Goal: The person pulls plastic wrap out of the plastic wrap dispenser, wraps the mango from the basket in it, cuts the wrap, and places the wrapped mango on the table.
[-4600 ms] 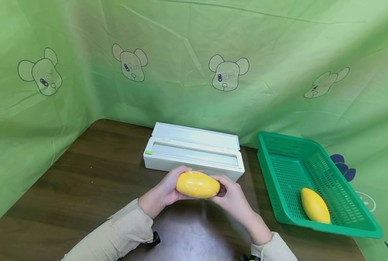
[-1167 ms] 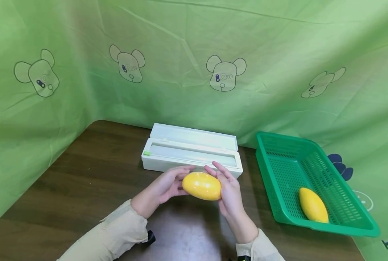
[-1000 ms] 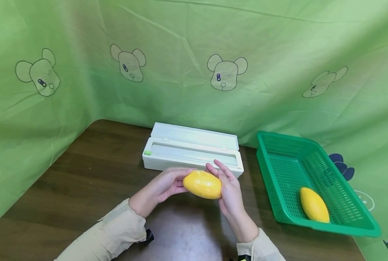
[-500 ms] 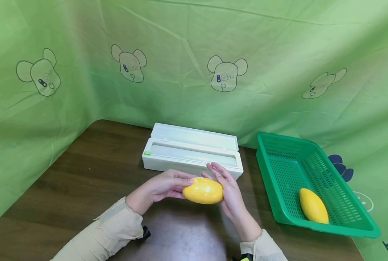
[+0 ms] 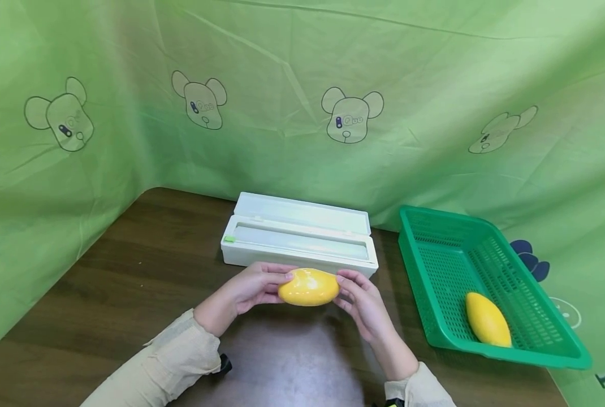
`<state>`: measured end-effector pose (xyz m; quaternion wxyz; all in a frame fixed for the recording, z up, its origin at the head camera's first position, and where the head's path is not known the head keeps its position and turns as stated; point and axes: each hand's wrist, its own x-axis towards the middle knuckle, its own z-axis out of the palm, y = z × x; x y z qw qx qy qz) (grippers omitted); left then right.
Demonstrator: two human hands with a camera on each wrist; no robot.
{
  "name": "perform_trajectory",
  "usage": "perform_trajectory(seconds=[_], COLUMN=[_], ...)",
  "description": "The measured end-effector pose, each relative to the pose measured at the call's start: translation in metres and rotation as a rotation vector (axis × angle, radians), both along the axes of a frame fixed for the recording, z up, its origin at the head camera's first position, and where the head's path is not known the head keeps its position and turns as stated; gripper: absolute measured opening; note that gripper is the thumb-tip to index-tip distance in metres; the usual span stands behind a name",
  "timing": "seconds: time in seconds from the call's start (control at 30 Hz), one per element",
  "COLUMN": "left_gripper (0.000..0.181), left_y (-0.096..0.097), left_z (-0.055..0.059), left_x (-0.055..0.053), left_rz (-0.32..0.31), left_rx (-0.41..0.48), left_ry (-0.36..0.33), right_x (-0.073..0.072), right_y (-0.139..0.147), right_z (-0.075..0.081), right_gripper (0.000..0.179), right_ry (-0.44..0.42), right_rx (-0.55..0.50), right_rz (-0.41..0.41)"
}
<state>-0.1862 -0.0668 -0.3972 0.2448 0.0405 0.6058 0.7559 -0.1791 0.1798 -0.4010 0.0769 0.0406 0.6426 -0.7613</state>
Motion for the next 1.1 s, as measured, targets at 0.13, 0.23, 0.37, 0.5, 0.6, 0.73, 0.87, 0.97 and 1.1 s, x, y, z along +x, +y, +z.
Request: perform_trajectory(seconds=[0.13,0.23,0.37,0.5,0.6,0.73,0.87,0.97,1.1], left_gripper=[0.049,0.049,0.049,0.049,0.049,0.052,0.055,0.057,0.060], left_y=[-0.003,-0.008,-0.016,-0.026,-0.039,-0.066,-0.103,-0.129,-0.161], left_z=[-0.003,-0.004,-0.004,-0.005,-0.005,-0.008,-0.011,-0.014,-0.017], left_x=[0.000,0.000,0.003,0.006,0.009,0.014,0.023,0.028,0.033], left_rz=[-0.015,-0.028,-0.030,-0.023,-0.013,0.008,0.047,0.081,0.156], left_rx=[-0.010,-0.060,-0.109,-0.108,-0.117,-0.130,-0.143,-0.169,-0.228], left_ry=[-0.007,-0.002,0.014,0.024,0.026,0.029,0.027,0.018,-0.005], right_x=[0.000,0.000,-0.001,-0.004,-0.008,-0.015,-0.025,-0.031,-0.036], right_y=[-0.001,-0.003,-0.006,-0.008,-0.005,0.006,0.017,0.023,0.029], right_z=[-0.001,0.000,-0.001,0.002,0.008,0.021,0.032,0.035,0.035], right_gripper=[0.015,0.015,0.015,0.022,0.024,0.019,0.015,0.017,0.023], right_ry=[0.009,0.011,0.025,0.065,0.138,0.291,0.424,0.447,0.416], right_rx=[-0.008,-0.001,0.017,0.099,0.243,0.515,0.743,0.830,0.889], right_rz=[0.013,0.018,0.046,0.114,0.137,0.106,0.029,-0.014,-0.023])
